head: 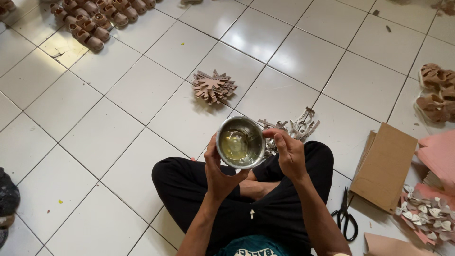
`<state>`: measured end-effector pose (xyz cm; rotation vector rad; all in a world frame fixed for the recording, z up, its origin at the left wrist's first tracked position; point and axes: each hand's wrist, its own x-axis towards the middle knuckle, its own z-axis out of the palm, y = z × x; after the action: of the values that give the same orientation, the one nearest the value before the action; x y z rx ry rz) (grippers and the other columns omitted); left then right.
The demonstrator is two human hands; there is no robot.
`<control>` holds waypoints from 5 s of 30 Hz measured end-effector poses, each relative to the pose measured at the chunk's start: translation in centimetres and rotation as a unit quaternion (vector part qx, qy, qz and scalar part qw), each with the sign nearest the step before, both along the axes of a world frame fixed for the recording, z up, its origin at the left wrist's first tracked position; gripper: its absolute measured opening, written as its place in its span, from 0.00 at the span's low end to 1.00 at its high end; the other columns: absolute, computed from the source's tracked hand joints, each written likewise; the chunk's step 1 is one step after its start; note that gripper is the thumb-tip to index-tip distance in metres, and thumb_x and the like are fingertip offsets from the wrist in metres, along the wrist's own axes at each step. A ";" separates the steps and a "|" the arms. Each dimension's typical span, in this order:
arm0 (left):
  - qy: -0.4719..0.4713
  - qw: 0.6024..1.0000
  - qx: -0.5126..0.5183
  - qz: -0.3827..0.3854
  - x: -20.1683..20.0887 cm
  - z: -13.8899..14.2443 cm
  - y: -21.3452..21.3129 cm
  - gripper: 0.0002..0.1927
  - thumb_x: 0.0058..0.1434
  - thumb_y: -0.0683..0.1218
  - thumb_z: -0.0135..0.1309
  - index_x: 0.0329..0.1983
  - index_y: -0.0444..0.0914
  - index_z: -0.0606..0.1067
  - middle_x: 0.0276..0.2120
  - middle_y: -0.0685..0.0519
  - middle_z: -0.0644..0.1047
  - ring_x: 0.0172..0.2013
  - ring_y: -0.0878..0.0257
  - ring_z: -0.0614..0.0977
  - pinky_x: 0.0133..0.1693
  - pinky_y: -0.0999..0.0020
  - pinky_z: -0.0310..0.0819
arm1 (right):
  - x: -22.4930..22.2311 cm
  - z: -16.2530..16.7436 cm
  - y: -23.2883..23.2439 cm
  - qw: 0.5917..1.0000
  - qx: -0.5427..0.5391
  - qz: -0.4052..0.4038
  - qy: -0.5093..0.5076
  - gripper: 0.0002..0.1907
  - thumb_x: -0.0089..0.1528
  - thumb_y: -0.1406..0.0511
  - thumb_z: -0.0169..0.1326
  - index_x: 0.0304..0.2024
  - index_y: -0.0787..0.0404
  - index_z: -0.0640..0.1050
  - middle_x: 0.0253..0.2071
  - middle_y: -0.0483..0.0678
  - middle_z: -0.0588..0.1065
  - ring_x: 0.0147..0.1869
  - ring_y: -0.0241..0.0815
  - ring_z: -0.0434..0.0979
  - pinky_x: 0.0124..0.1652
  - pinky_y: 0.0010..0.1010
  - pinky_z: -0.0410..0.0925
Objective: The person sits on the floor of a leather workshop and assembles cut leather pieces into tree-shaped decorations, pressing and folding the pieces together by hand and dipping them in a bowl of glue. They then gather scrap leather pieces from the floor into a plastic bag.
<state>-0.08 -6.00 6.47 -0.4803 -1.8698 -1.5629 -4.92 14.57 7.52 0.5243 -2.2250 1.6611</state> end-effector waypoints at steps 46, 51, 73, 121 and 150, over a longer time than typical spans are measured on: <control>-0.210 0.971 0.100 0.062 -10.8 -10.4 -7.3 0.52 0.54 0.47 0.72 0.72 0.32 0.51 0.67 0.37 0.62 0.67 0.48 0.71 0.67 0.56 0.71 | -15.0 -18.1 -0.5 0.834 0.491 -0.043 -0.248 0.51 0.63 0.33 0.31 0.77 0.56 0.47 0.80 0.57 0.36 0.81 0.68 0.29 0.69 0.70 0.30; -0.226 0.953 0.191 0.066 -12.4 -14.4 -7.6 0.51 0.54 0.47 0.71 0.72 0.32 0.51 0.68 0.37 0.62 0.67 0.48 0.70 0.67 0.55 0.69 | -18.6 -21.2 -3.1 0.815 0.495 -0.137 -0.267 0.57 0.61 0.30 0.24 0.77 0.63 0.40 0.80 0.54 0.33 0.82 0.62 0.26 0.70 0.67 0.24; -0.226 0.913 0.333 0.069 -13.2 -15.7 -8.4 0.46 0.55 0.41 0.67 0.71 0.34 0.52 0.67 0.41 0.61 0.67 0.49 0.68 0.67 0.54 0.67 | -16.8 -23.0 -8.8 0.776 0.593 -0.091 -0.197 0.59 0.65 0.30 0.26 0.74 0.75 0.43 0.79 0.65 0.40 0.83 0.61 0.32 0.72 0.60 0.27; -0.247 0.933 0.252 0.067 -14.3 -16.9 -6.7 0.48 0.52 0.41 0.68 0.70 0.34 0.52 0.68 0.42 0.61 0.67 0.51 0.68 0.66 0.54 0.66 | -29.0 -21.0 -4.2 0.812 0.442 -0.239 -0.298 0.65 0.60 0.25 0.24 0.75 0.72 0.40 0.79 0.62 0.34 0.83 0.57 0.29 0.73 0.58 0.29; -0.259 0.928 0.262 0.054 -15.4 -17.8 -6.9 0.47 0.52 0.38 0.67 0.70 0.34 0.52 0.67 0.42 0.61 0.67 0.51 0.68 0.65 0.55 0.67 | -30.3 -22.5 -4.4 0.819 0.533 -0.071 -0.202 0.67 0.56 0.23 0.26 0.74 0.69 0.37 0.78 0.62 0.35 0.82 0.59 0.30 0.73 0.50 0.31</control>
<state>-15.51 -12.88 -11.32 0.3006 -1.6776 -2.1552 -35.21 10.19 -14.99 0.2052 -3.2916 0.2882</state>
